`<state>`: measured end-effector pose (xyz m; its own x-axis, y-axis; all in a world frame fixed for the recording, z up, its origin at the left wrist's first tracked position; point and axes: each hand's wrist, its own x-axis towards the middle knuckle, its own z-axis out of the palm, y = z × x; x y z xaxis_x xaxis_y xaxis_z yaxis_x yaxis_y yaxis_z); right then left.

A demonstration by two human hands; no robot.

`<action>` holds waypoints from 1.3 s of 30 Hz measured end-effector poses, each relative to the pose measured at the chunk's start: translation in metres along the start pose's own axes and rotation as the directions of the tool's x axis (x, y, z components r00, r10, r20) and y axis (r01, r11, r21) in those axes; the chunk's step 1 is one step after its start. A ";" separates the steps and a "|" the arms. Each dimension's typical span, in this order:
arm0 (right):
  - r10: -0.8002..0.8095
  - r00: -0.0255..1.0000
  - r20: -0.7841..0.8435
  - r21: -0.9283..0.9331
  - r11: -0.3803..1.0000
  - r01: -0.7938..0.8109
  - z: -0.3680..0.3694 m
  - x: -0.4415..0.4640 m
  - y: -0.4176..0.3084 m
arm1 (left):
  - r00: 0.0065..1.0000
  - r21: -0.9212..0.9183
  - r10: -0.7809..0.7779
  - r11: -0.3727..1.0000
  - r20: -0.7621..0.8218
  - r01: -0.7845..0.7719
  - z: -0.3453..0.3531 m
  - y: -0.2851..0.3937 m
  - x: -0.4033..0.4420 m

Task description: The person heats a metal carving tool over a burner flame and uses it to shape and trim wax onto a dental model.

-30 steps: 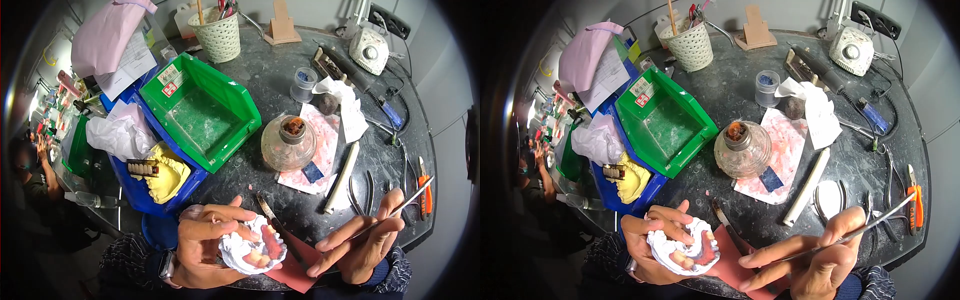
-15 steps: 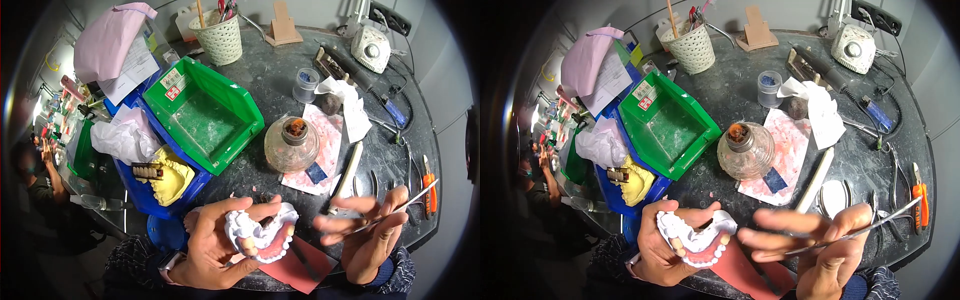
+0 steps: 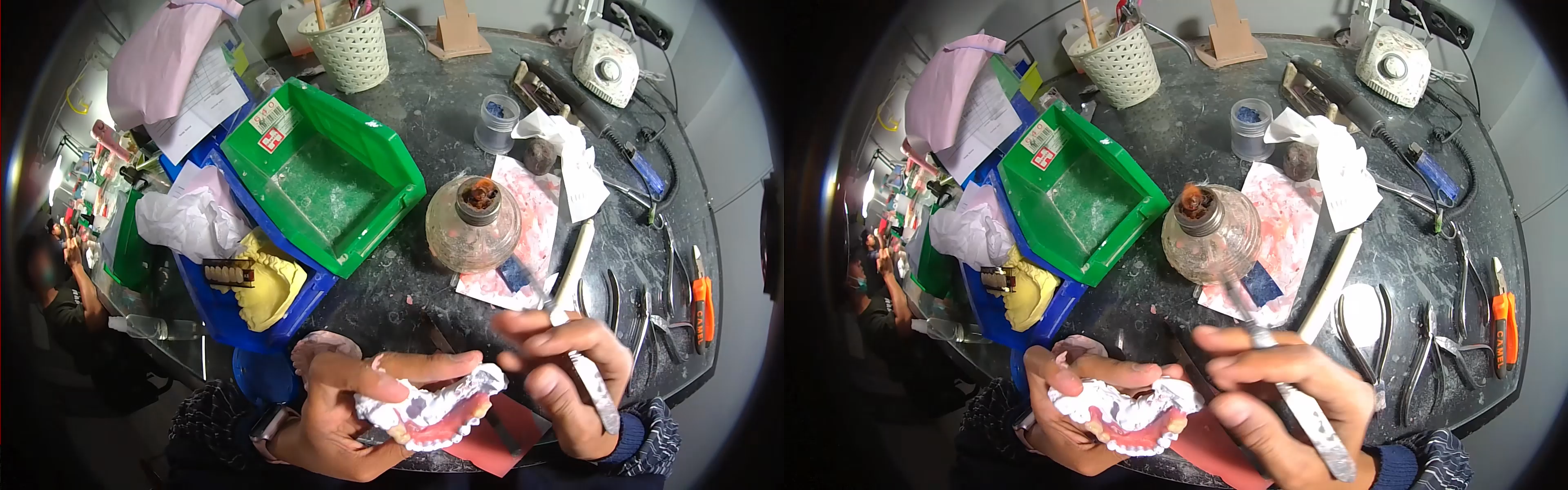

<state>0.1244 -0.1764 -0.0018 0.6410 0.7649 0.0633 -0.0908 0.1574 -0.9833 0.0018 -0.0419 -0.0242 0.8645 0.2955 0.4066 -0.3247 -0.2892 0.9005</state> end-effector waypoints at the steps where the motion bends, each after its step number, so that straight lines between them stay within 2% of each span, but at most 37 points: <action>1: 0.050 0.997 0.053 0.067 0.996 -0.054 0.001 0.000 0.000 | 0.999 0.109 0.030 0.993 0.026 -0.033 -0.004 0.001 0.002; 3: 0.124 0.988 0.094 0.188 0.972 -0.140 0.003 -0.002 0.006 | 0.997 0.198 0.079 0.977 0.022 -0.081 -0.005 -0.001 0.002; 4: 0.073 0.984 0.162 0.093 0.992 -0.089 -0.001 -0.001 0.007 | 0.995 0.180 0.099 0.979 -0.012 -0.096 -0.003 -0.005 0.000; 5: 0.030 0.972 0.235 0.000 1.000 -0.031 -0.005 0.001 0.008 | 0.994 0.121 0.105 0.988 -0.040 -0.100 0.000 -0.007 -0.002; 7: 0.032 0.985 0.170 0.077 0.996 -0.046 0.000 -0.002 0.013 | 0.989 0.004 0.117 0.993 -0.095 -0.117 0.005 -0.011 -0.005; 9: 0.051 0.991 0.121 0.143 0.987 -0.068 0.003 -0.003 0.014 | 0.995 -0.304 0.020 0.953 0.093 0.010 -0.014 0.000 -0.005; 13: 0.020 0.992 0.121 0.165 0.985 -0.040 -0.001 -0.007 0.018 | 0.977 0.077 0.212 0.975 -0.030 -0.209 -0.005 -0.016 -0.011; 14: 0.020 0.992 0.127 0.157 0.987 -0.040 -0.003 -0.007 0.015 | 0.999 0.078 0.016 0.997 0.032 -0.018 -0.010 -0.002 -0.008; 15: 0.021 0.991 0.134 0.149 0.988 -0.041 -0.004 -0.008 0.014 | 0.985 0.009 -0.174 0.985 0.021 0.173 -0.008 0.007 -0.005; 17: 0.005 0.992 0.127 0.124 0.992 -0.021 -0.005 -0.009 0.015 | 0.908 -0.356 -0.419 0.853 -0.028 0.382 0.000 0.013 -0.007; 20: 0.008 0.990 0.142 0.124 0.992 -0.026 -0.010 -0.008 0.016 | 0.896 -0.510 -0.442 0.760 0.048 0.402 -0.007 0.015 -0.005; 23: -0.008 0.993 0.119 0.154 0.988 -0.010 -0.008 -0.008 0.019 | 0.870 -0.575 -0.492 0.704 0.029 0.417 -0.005 0.017 -0.001; 26: 0.033 0.997 0.069 0.201 0.978 -0.046 -0.006 -0.009 0.016 | 0.933 -0.291 -0.307 0.890 0.188 0.352 -0.020 0.012 0.001; 29: 0.019 0.999 0.041 0.218 0.976 -0.028 -0.004 -0.008 0.019 | 0.949 -0.401 -0.268 0.861 0.166 0.313 -0.020 0.010 -0.002; 32: 0.046 0.999 0.002 0.251 0.967 -0.045 -0.002 -0.008 0.020 | 0.956 -0.226 -0.290 0.929 0.054 0.294 -0.013 0.009 -0.004; 35: 0.016 1.000 0.006 0.262 0.965 -0.017 -0.002 -0.008 0.023 | 0.919 -0.328 -0.394 0.871 -0.021 0.366 -0.009 0.015 -0.004; 38: -0.027 0.998 0.065 0.184 0.983 0.014 -0.006 -0.007 0.023 | 0.905 -0.378 -0.424 0.846 -0.048 0.376 -0.006 0.015 -0.003; 39: -0.019 0.998 0.063 0.208 0.978 0.005 -0.005 -0.007 0.022 | 0.931 -0.394 -0.364 0.853 0.018 0.341 -0.010 0.012 -0.004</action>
<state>0.1218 -0.1819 -0.0251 0.5934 0.7996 0.0921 -0.2443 0.2880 -0.9260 -0.0092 -0.0377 -0.0130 0.9301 0.3642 0.0479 -0.1333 0.2129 0.9679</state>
